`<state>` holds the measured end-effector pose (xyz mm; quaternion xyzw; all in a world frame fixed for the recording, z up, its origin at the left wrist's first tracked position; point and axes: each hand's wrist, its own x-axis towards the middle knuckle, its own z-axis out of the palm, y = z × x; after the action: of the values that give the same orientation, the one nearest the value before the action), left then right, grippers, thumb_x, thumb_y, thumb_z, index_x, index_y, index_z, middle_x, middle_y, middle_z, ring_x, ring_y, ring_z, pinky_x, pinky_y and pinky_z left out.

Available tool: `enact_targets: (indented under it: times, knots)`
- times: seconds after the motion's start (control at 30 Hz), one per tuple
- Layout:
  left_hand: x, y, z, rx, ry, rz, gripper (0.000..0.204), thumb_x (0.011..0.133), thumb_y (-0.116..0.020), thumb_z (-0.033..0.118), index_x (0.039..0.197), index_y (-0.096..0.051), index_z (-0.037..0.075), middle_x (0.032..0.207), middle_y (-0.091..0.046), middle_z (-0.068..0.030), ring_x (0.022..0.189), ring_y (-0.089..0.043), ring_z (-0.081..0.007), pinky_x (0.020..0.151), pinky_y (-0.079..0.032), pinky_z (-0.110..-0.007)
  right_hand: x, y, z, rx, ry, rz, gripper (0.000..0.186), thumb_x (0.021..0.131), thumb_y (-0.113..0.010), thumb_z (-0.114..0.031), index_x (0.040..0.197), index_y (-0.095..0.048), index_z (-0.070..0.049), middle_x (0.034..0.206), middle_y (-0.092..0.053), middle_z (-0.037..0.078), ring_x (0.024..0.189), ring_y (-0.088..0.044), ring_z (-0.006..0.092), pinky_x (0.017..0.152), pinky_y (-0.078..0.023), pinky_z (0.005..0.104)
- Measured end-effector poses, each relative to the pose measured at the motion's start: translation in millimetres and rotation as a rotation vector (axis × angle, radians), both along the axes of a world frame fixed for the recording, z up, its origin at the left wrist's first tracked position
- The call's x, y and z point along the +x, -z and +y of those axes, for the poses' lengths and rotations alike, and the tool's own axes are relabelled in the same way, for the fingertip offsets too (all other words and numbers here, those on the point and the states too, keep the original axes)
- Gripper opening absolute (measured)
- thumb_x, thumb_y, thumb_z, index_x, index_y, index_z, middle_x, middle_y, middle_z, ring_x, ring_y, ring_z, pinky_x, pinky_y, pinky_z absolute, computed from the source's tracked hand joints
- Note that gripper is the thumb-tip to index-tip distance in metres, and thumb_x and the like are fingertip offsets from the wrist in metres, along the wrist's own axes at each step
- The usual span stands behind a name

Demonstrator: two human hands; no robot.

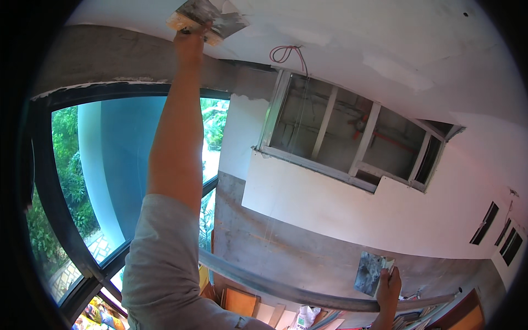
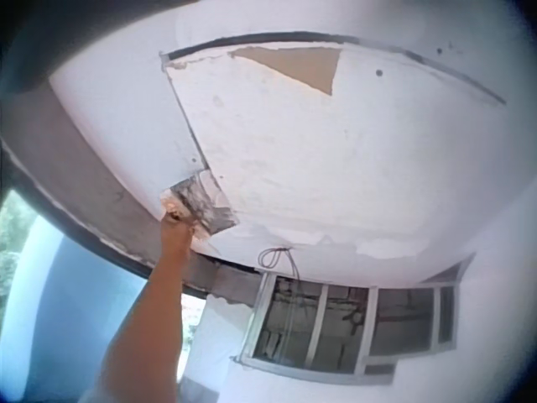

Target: The person applies plaster to the ceiling using putty knives, gathers more plaster onto the tools, and receives a roll of tape from someone below.

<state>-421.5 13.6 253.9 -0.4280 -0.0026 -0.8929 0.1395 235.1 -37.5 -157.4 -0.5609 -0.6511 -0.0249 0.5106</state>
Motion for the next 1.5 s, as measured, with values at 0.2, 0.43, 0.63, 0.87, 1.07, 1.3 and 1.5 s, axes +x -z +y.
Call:
enact_targets:
  times: [0.2, 0.43, 0.63, 0.87, 1.07, 1.3, 1.5]
  knots:
    - [-13, 5, -1, -0.015, -0.237, -0.093, 0.048, 0.072, -0.084, 0.01, 0.112, -0.06, -0.005, 0.104, -0.069, -0.0123, 0.091, -0.067, -0.0197, 0.08, -0.052, -0.031, -8, -2, -2, 0.014, -0.003, -0.001, 0.031, 0.096, -0.055, -0.029, 0.091, -0.05, 0.002, 0.066, -0.049, 0.013, 0.06, -0.046, 0.023, 0.057, -0.037, 0.0381]
    - [31, 26, 3, 0.037, -0.345, -0.178, 0.053, 0.073, -0.082, 0.024, 0.111, -0.06, -0.006, 0.102, -0.07, -0.0141, 0.092, -0.068, -0.0225, 0.081, -0.052, -0.035, -2, -1, -4, 0.019, -0.001, 0.025, 0.032, 0.096, -0.055, -0.03, 0.093, -0.051, 0.002, 0.067, -0.05, 0.012, 0.062, -0.046, 0.0208, 0.058, -0.038, 0.0364]
    - [33, 30, 11, -0.034, -0.236, -0.505, 0.051, 0.077, -0.078, 0.023, 0.112, -0.058, -0.01, 0.103, -0.069, -0.0173, 0.093, -0.068, -0.0244, 0.082, -0.053, -0.037, -3, 1, -2, 0.05, -0.044, 0.059, 0.035, 0.096, -0.056, -0.033, 0.095, -0.052, 0.002, 0.07, -0.052, 0.011, 0.064, -0.047, 0.0201, 0.059, -0.039, 0.0363]
    - [57, 53, 6, -0.184, -0.246, -0.382, 0.054, 0.084, -0.071, 0.028, 0.112, -0.055, -0.015, 0.107, -0.067, -0.0209, 0.092, -0.068, -0.0283, 0.074, -0.055, -0.038, 4, 1, 3, 0.019, -0.049, 0.014, 0.036, 0.096, -0.055, -0.035, 0.093, -0.051, 0.001, 0.069, -0.052, 0.012, 0.063, -0.048, 0.0218, 0.059, -0.039, 0.0378]
    - [107, 27, 14, 0.004, -0.129, -0.404, 0.055, 0.088, -0.068, 0.036, 0.108, -0.056, -0.013, 0.101, -0.066, -0.0255, 0.088, -0.066, -0.0339, 0.074, -0.05, -0.043, 2, 1, 3, 0.014, -0.054, 0.014, 0.035, 0.097, -0.054, -0.034, 0.093, -0.051, 0.001, 0.068, -0.051, 0.013, 0.062, -0.048, 0.0223, 0.058, -0.039, 0.038]
    - [192, 18, 1, 0.056, -0.469, -0.335, 0.044, 0.088, -0.066, 0.024, 0.115, -0.053, -0.009, 0.095, -0.064, -0.0205, 0.086, -0.064, -0.0354, 0.08, -0.049, -0.045, -1, 7, 1, 0.066, -0.057, 0.045, 0.037, 0.099, -0.052, -0.036, 0.097, -0.053, 0.001, 0.076, -0.054, 0.011, 0.07, -0.05, 0.0189, 0.063, -0.042, 0.036]
    - [261, 88, -14, -0.367, 0.326, 0.18, 0.038, 0.09, -0.06, 0.014, 0.122, -0.053, -0.005, 0.114, -0.065, -0.0188, 0.103, -0.065, -0.0297, 0.083, -0.049, -0.041, 6, -4, -5, 0.157, -0.537, 1.024, 0.04, 0.102, -0.049, -0.032, 0.127, -0.054, -0.002, 0.116, -0.061, 0.01, 0.101, -0.061, 0.0212, 0.089, -0.05, 0.0346]
